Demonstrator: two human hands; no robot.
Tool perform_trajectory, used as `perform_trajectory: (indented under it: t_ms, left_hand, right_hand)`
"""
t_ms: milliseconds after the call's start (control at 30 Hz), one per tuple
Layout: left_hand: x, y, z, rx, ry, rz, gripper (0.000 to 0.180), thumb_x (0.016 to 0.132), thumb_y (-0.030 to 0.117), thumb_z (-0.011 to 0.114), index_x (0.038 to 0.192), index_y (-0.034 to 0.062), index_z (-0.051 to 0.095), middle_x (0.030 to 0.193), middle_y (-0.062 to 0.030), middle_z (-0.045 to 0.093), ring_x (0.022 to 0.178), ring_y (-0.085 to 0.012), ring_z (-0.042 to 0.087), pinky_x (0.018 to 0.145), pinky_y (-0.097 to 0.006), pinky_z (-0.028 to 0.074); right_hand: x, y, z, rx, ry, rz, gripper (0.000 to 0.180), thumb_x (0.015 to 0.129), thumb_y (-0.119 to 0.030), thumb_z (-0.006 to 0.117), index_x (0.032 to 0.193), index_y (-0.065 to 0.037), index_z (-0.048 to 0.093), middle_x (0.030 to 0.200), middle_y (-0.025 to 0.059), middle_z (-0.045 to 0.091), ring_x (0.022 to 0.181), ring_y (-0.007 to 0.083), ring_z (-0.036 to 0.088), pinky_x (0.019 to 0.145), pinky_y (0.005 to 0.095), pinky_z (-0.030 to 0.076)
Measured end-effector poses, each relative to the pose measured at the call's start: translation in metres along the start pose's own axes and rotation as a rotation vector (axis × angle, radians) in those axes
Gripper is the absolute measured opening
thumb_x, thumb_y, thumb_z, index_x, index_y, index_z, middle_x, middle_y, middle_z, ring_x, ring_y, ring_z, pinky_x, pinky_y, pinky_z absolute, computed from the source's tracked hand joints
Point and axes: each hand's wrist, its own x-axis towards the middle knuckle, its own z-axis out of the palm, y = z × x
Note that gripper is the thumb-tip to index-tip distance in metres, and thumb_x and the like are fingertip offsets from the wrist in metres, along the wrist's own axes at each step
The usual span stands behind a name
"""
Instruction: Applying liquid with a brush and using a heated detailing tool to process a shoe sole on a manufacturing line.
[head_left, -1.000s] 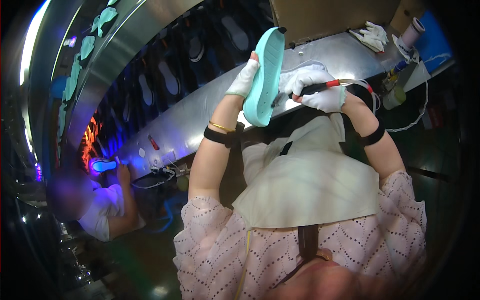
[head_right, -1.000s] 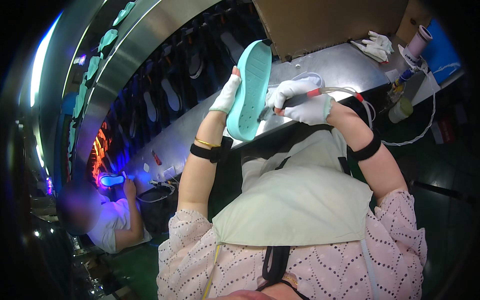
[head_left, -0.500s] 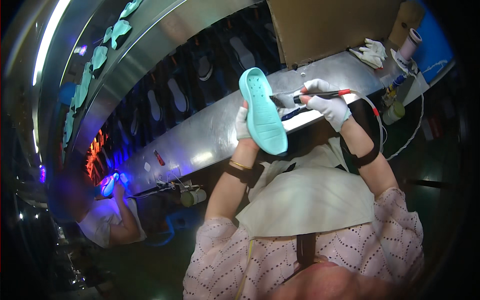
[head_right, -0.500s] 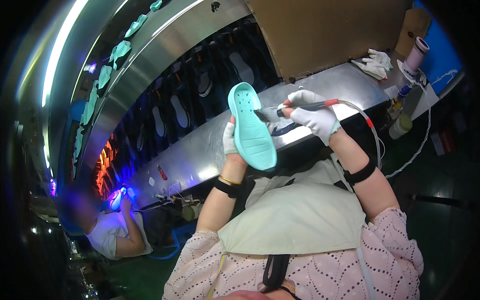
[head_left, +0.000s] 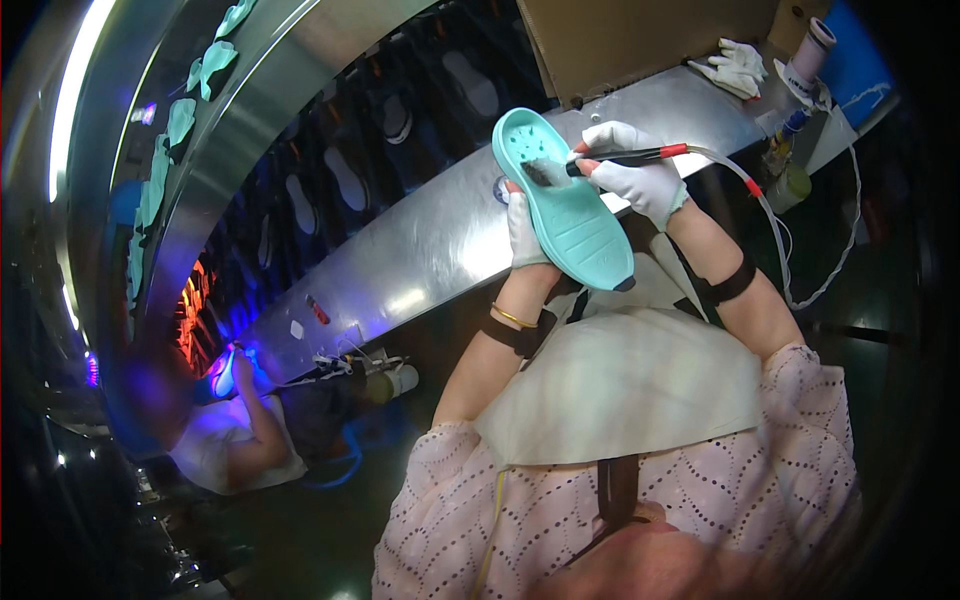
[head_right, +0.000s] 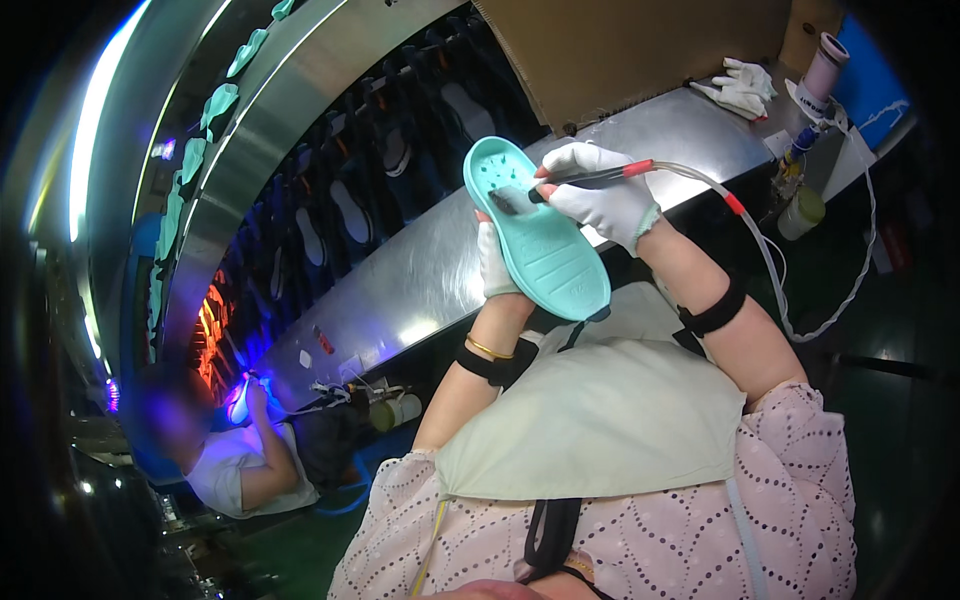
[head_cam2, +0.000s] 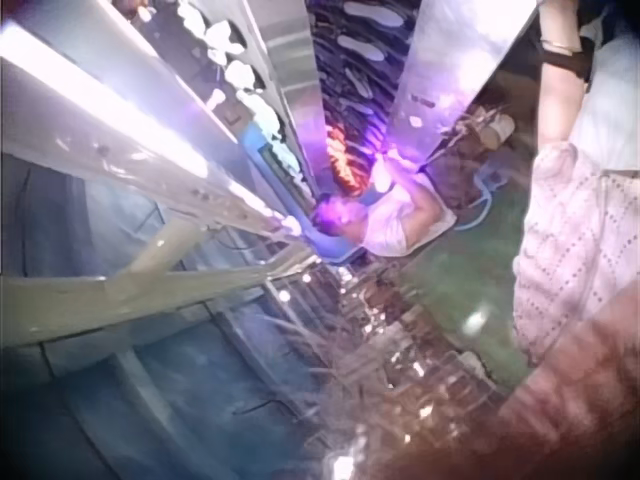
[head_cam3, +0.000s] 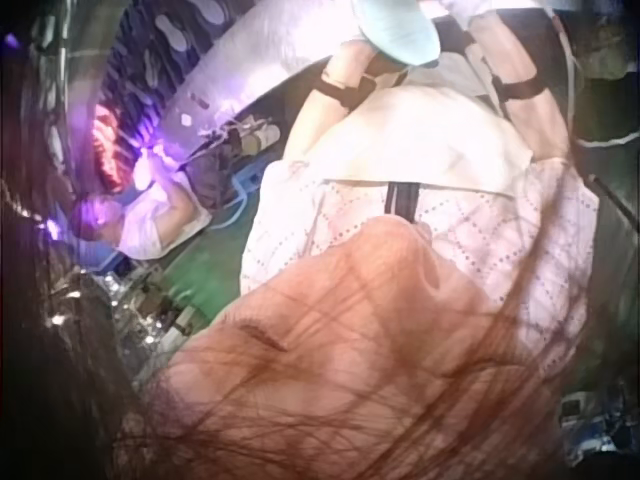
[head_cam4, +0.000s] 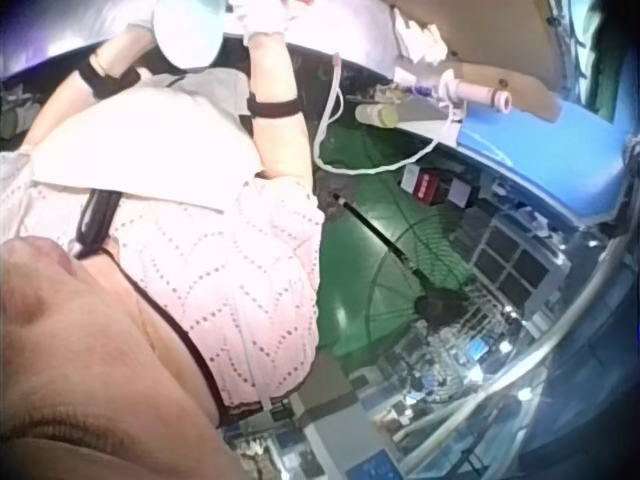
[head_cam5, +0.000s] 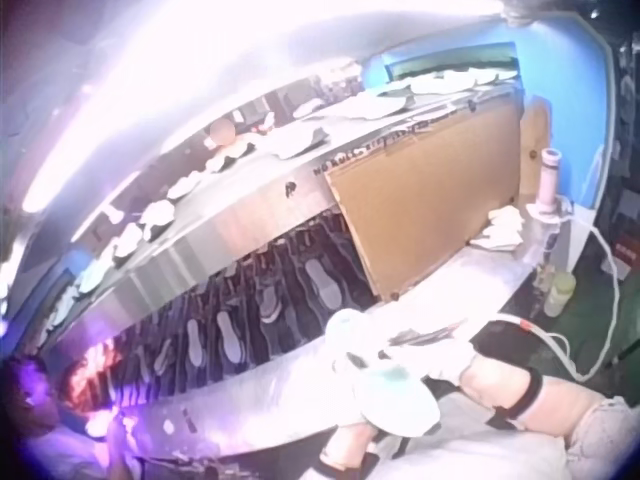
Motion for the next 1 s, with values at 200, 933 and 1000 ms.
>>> perform_trajectory:
  t_ms: [200, 933, 1000]
  left_hand:
    - [0.01, 0.008, 0.0, 0.024, 0.06, 0.147, 0.069, 0.087, 0.061, 0.031, 0.131, 0.0084, 0.037, 0.118, -0.0142, 0.053, 0.108, -0.0287, 0.052, 0.096, -0.04, 0.04]
    - [0.01, 0.041, -0.014, -0.277, -0.314, 0.01, 0.074, 0.079, 0.065, 0.045, 0.124, 0.0069, 0.046, 0.116, -0.0167, 0.054, 0.104, -0.0343, 0.053, 0.094, -0.049, 0.041]
    - [-0.003, 0.033, 0.01, -0.2, -0.159, 0.154, 0.073, 0.081, 0.063, 0.042, 0.129, 0.0079, 0.042, 0.124, -0.0161, 0.049, 0.112, -0.0333, 0.048, 0.097, -0.049, 0.038]
  right_hand:
    - [-0.018, -0.01, 0.012, -0.321, -0.166, -0.399, 0.009, 0.076, 0.002, 0.062, 0.084, -0.002, 0.06, 0.083, 0.0059, 0.061, 0.079, 0.0132, 0.058, 0.074, 0.0254, 0.046]
    - [-0.041, -0.016, 0.016, 0.04, -0.095, 0.184, 0.01, 0.076, -0.007, 0.067, 0.083, -0.002, 0.063, 0.086, 0.0014, 0.063, 0.079, 0.0068, 0.057, 0.073, 0.0225, 0.046]
    - [-0.035, -0.011, 0.004, 0.01, -0.009, 0.06, 0.008, 0.077, -0.005, 0.065, 0.083, 0.0, 0.063, 0.086, 0.0031, 0.063, 0.077, 0.0075, 0.058, 0.07, 0.0228, 0.046]
